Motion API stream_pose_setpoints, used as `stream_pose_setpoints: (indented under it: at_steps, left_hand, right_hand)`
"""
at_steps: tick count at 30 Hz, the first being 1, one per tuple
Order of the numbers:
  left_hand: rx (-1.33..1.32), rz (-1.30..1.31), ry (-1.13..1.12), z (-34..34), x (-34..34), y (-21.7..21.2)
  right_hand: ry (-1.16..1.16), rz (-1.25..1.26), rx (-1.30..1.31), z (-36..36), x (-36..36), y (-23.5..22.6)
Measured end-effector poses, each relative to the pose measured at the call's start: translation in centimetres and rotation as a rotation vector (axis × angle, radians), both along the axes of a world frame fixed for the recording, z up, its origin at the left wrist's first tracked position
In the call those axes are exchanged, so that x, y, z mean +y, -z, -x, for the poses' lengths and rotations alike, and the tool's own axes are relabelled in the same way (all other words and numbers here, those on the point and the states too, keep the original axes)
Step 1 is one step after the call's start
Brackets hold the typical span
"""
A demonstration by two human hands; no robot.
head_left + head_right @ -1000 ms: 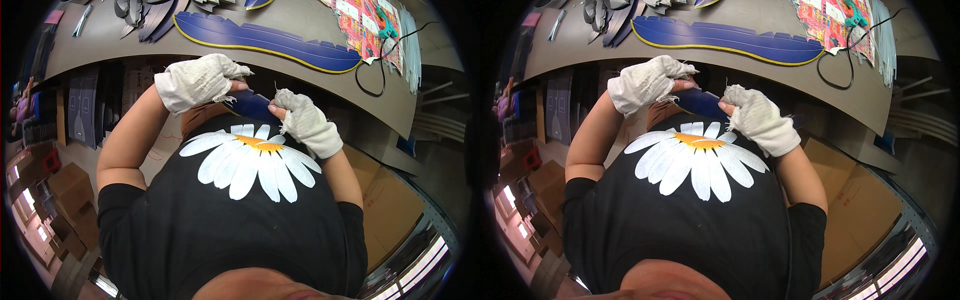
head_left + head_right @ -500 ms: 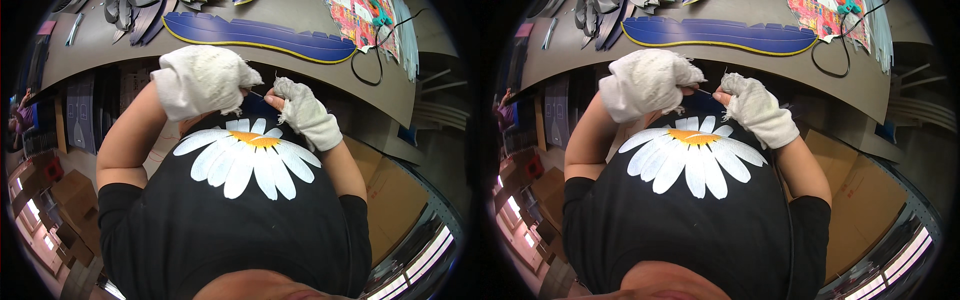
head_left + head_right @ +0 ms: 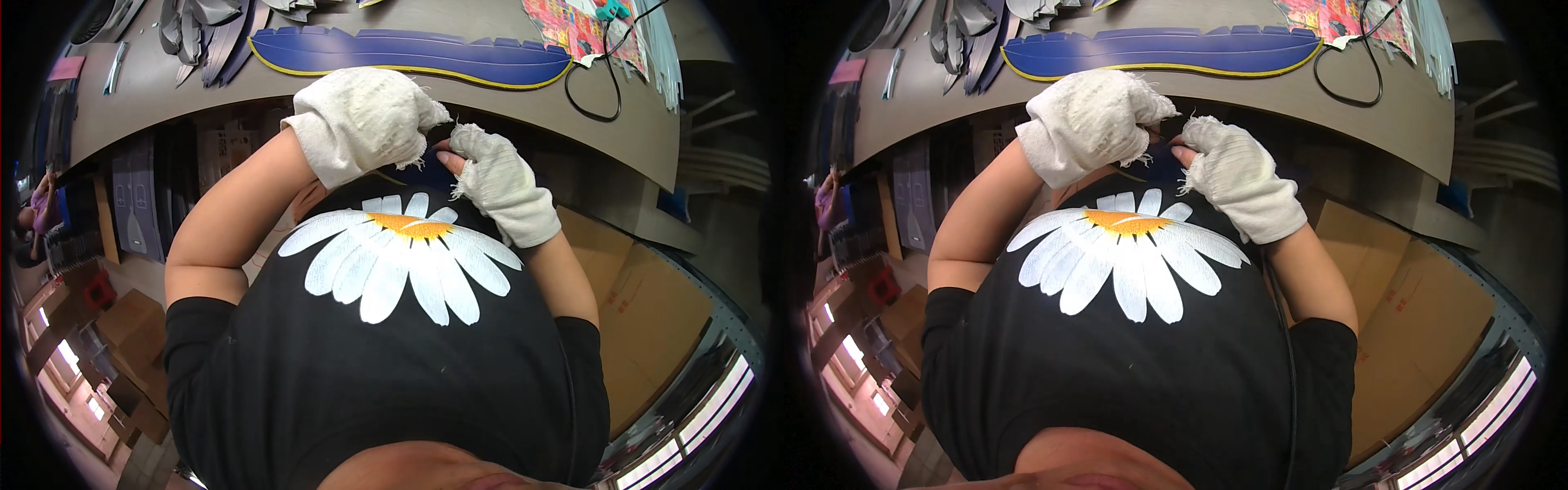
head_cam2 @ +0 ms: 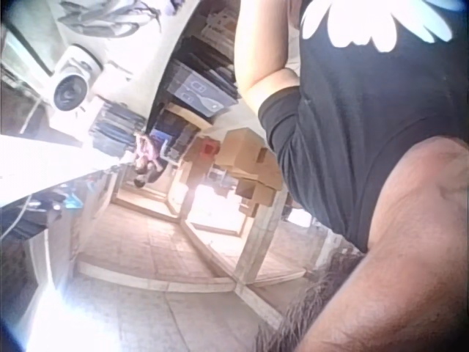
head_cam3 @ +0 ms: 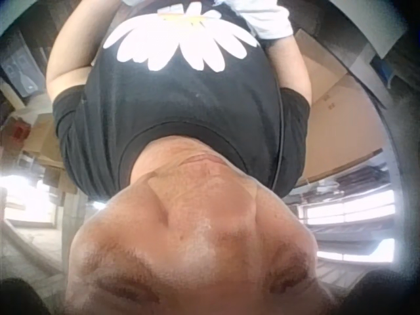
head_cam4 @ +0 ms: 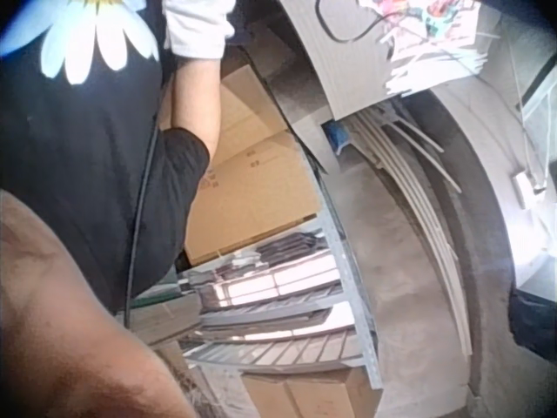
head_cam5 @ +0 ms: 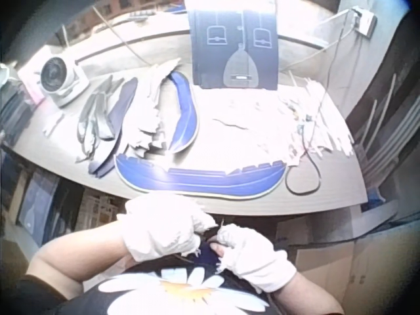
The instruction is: The person gathers shoe components from the workbench and upper shelf, wraps and secures the outer covers onto the foam inserts by hand, and places the assembled piece onto the shelf above.
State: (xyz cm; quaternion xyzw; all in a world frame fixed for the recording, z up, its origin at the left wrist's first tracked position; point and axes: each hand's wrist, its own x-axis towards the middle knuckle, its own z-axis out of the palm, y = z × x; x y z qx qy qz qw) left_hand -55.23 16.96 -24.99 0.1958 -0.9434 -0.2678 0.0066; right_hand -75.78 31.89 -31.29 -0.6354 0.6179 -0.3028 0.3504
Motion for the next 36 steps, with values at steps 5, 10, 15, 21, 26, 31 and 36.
stream_pose_setpoints:
  at_steps: [5, 10, 15, 21, 26, 31, 36]
  left_hand:
    - [-0.087, 0.025, 0.018, 0.1, 0.3, -1.1]
    - [-0.131, -0.561, -0.064, -0.5, 0.4, -1.0]
    - [-0.103, -0.458, -0.047, -1.1, 1.5, 0.2]
    - [0.096, -0.642, -0.195, -4.5, 0.2, 5.7]
    - [-0.033, -0.522, -0.184, -4.7, 0.0, 5.9]
    - [0.119, -0.654, -0.221, -6.0, 0.9, 8.1]
    - [0.034, -1.088, -0.304, -6.0, 1.4, 6.2]
  right_hand:
    - [0.074, -0.072, -0.077, -0.1, -0.1, 0.4]
    - [-0.193, -0.497, -0.352, 1.9, -2.0, 1.4]
    - [-0.250, -0.620, -0.703, 2.2, -2.6, 3.2]
    - [-0.058, 0.199, -0.012, -1.7, -0.3, -0.1]
    - [-0.165, 0.226, 0.126, -1.4, 0.1, -0.4]
    - [-0.255, 0.127, -0.097, -1.0, -0.1, 0.9]
    - [-0.333, -0.147, -0.104, -1.2, -0.9, -0.4]
